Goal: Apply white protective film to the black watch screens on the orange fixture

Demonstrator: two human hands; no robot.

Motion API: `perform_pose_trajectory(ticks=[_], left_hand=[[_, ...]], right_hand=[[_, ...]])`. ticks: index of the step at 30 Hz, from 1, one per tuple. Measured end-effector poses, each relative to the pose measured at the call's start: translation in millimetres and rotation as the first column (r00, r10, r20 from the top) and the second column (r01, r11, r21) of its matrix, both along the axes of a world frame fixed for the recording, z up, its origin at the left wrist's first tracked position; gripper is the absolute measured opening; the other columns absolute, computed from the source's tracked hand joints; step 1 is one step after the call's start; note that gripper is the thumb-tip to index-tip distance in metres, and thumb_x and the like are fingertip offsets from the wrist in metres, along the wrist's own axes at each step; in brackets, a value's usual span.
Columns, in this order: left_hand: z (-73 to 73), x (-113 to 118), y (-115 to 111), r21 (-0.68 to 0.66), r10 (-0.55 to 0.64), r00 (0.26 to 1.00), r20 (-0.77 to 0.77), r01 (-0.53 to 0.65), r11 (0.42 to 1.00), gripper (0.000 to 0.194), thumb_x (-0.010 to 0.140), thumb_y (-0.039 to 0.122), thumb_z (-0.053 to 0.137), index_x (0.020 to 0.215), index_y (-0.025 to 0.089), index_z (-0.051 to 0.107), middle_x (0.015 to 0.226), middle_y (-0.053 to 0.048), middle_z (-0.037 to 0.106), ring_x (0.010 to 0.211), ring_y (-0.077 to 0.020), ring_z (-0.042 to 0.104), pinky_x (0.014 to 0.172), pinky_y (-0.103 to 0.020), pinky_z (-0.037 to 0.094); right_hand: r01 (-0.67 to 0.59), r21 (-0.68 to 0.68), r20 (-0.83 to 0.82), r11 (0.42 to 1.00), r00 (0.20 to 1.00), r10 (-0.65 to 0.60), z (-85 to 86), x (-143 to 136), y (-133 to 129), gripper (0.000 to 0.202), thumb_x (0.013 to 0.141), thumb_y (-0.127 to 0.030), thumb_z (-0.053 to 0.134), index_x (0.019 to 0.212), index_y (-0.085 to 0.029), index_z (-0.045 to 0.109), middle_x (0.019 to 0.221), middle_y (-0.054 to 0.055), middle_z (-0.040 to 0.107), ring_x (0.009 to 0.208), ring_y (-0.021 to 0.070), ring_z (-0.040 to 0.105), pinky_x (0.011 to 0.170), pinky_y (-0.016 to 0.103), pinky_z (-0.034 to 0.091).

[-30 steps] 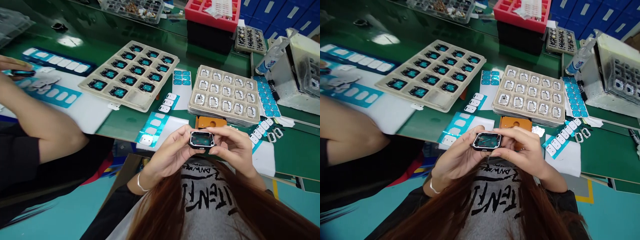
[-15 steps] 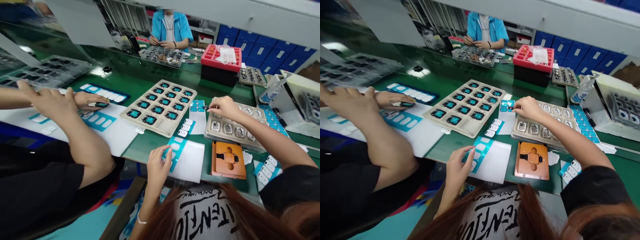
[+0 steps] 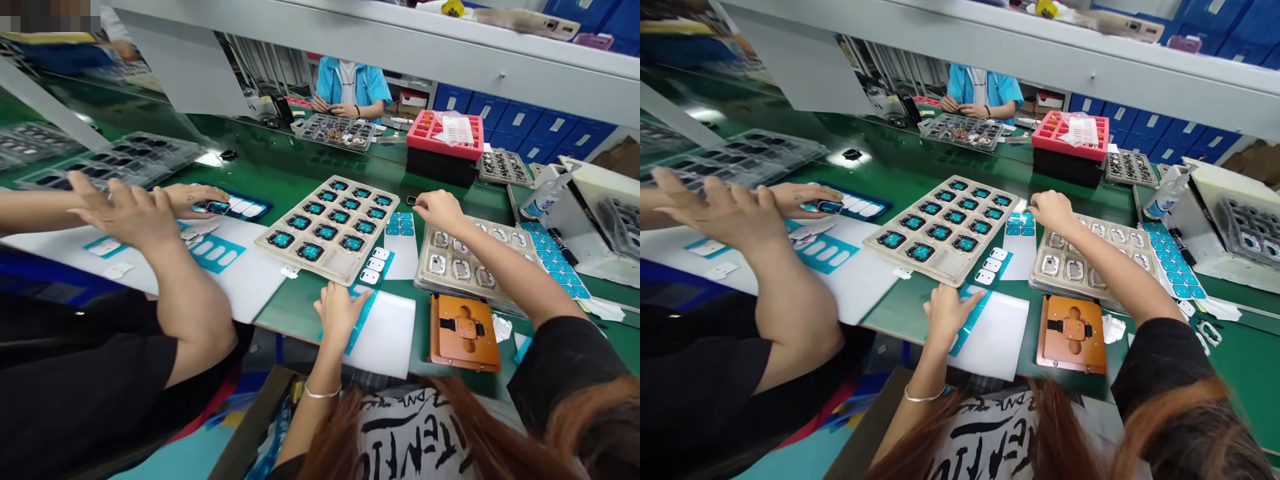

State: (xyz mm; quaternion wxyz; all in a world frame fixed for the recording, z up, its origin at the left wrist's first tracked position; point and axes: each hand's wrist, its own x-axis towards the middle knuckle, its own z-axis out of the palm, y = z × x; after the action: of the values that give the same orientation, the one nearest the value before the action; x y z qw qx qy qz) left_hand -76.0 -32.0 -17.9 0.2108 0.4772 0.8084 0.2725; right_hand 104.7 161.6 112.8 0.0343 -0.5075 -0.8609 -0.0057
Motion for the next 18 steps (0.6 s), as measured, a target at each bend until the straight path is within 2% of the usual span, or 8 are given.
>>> perform_pose_trajectory(ticks=[2, 4, 7, 9, 11, 13, 18], left_hand=[[-2.3, -4.8, -1.1, 0.070, 0.006, 0.992, 0.126, -0.015, 0.997, 0.040, 0.079, 0.032, 0.069, 0.114, 0.015, 0.062, 0.126, -0.022, 0.059, 0.125, -0.0454, 0.046, 0.103, -0.066, 0.033], [-2.6, -7.1, -4.9, 0.112, -0.031, 0.977, 0.211, 0.007, 0.994, 0.028, 0.079, 0.029, 0.067, 0.103, 0.016, 0.064, 0.120, -0.018, 0.063, 0.122, -0.0401, 0.051, 0.104, -0.059, 0.038], [1.6, -3.5, -15.2, 0.159, -0.144, 0.931, 0.336, 0.095, 0.983, 0.021, 0.082, 0.035, 0.065, 0.091, 0.017, 0.061, 0.106, -0.011, 0.070, 0.106, -0.0283, 0.063, 0.095, -0.043, 0.049], [6.3, 3.2, -23.3, 0.220, -0.235, 0.839, 0.491, 0.141, 0.965, 0.026, 0.082, 0.040, 0.066, 0.092, 0.017, 0.059, 0.103, -0.009, 0.071, 0.098, -0.0235, 0.066, 0.087, -0.035, 0.052], [11.2, 11.2, -30.6, 0.303, -0.305, 0.710, 0.635, 0.134, 0.944, 0.035, 0.077, 0.042, 0.071, 0.099, 0.018, 0.058, 0.105, -0.008, 0.071, 0.099, -0.0220, 0.065, 0.086, -0.032, 0.052], [15.7, 18.5, -36.2, 0.358, -0.352, 0.620, 0.701, 0.122, 0.926, 0.043, 0.071, 0.038, 0.077, 0.104, 0.018, 0.060, 0.108, -0.007, 0.070, 0.104, -0.0222, 0.063, 0.091, -0.032, 0.050], [27.3, 30.0, -44.1, 0.388, -0.423, 0.621, 0.660, 0.200, 0.899, 0.033, 0.074, 0.035, 0.075, 0.100, 0.017, 0.067, 0.102, -0.007, 0.069, 0.100, -0.0217, 0.062, 0.094, -0.032, 0.047]], right_hand=[[-0.109, -0.010, -0.049, 0.994, 0.993, 0.109, 4.6, 8.9, -37.0, 0.026, 0.098, -0.027, 0.052, 0.107, -0.016, 0.074, 0.107, 0.012, 0.075, 0.105, 0.0278, 0.068, 0.090, 0.040, 0.052], [-0.239, -0.051, -0.085, 0.970, 0.969, 0.234, 1.4, 14.3, -76.1, 0.024, 0.096, -0.026, 0.054, 0.104, -0.017, 0.075, 0.104, 0.009, 0.076, 0.097, 0.0235, 0.070, 0.089, 0.038, 0.053], [-0.444, -0.106, -0.162, 0.890, 0.890, 0.425, -17.8, 16.9, -124.1, 0.023, 0.092, -0.026, 0.061, 0.109, -0.017, 0.074, 0.111, 0.009, 0.076, 0.103, 0.0233, 0.070, 0.094, 0.039, 0.054], [-0.554, -0.099, -0.274, 0.826, 0.814, 0.513, -35.3, 16.8, -142.7, 0.030, 0.091, -0.025, 0.064, 0.117, -0.013, 0.071, 0.120, 0.014, 0.072, 0.112, 0.0274, 0.067, 0.099, 0.044, 0.053], [-0.586, -0.082, -0.369, 0.806, 0.769, 0.522, -50.8, 17.2, -151.3, 0.037, 0.089, -0.027, 0.066, 0.122, -0.010, 0.068, 0.126, 0.019, 0.069, 0.117, 0.0311, 0.064, 0.101, 0.049, 0.052], [-0.565, -0.083, -0.418, 0.821, 0.767, 0.486, -60.5, 19.5, -154.8, 0.041, 0.088, -0.031, 0.069, 0.123, -0.010, 0.066, 0.126, 0.020, 0.068, 0.117, 0.0321, 0.065, 0.101, 0.050, 0.052], [-0.501, -0.089, -0.535, 0.861, 0.753, 0.383, -60.3, 35.8, -167.8, 0.040, 0.088, -0.037, 0.070, 0.122, -0.016, 0.066, 0.116, 0.014, 0.073, 0.105, 0.0264, 0.070, 0.091, 0.043, 0.056]])
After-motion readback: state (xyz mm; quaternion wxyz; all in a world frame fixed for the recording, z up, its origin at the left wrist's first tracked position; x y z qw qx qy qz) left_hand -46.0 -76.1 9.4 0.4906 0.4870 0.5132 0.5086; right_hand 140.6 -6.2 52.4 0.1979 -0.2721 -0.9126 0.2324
